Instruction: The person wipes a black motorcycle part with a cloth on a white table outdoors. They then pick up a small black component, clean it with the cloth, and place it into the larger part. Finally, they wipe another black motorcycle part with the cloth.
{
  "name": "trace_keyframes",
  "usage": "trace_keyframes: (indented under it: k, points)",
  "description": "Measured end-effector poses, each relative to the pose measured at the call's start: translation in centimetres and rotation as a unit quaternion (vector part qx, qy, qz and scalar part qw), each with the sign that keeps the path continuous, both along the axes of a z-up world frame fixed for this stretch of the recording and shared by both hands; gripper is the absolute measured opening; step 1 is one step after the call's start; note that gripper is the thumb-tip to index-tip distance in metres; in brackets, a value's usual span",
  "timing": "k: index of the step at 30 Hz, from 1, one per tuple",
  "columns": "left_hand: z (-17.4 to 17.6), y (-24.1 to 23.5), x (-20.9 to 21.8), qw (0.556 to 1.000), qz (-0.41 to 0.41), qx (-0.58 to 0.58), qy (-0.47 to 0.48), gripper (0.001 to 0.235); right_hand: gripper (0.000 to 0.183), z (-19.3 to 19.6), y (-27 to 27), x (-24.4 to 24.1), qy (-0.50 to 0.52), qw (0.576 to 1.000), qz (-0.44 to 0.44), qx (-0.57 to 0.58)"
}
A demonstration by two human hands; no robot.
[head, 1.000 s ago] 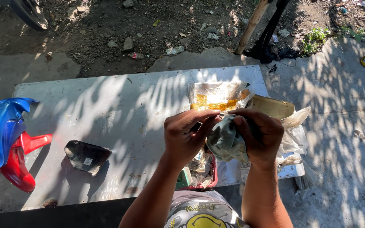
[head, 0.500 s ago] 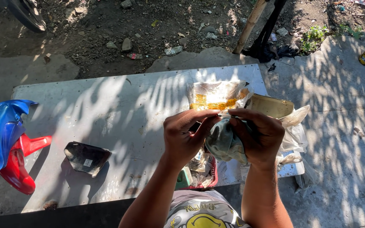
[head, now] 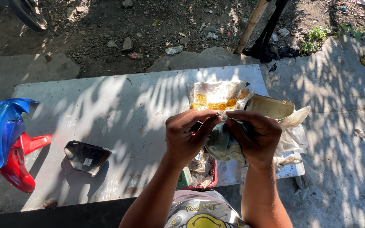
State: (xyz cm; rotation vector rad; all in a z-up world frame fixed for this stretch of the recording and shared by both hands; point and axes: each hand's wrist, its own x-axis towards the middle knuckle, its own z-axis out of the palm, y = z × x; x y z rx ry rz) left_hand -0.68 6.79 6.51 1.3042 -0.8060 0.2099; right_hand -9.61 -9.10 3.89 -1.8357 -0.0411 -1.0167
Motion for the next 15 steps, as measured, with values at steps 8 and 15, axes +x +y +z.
trace_keyframes:
  k: [8, 15]
  points:
    - [0.23, -0.22, 0.13, 1.000, -0.022, -0.001, 0.002, 0.011, 0.016, -0.41, 0.21, 0.73, -0.001, 1.000, 0.023, 0.018]
    - [0.68, -0.36, 0.09, 0.999, -0.040, -0.004, -0.004, 0.013, 0.015, -0.66, -0.21, 0.35, 0.000, 0.999, 0.032, 0.026]
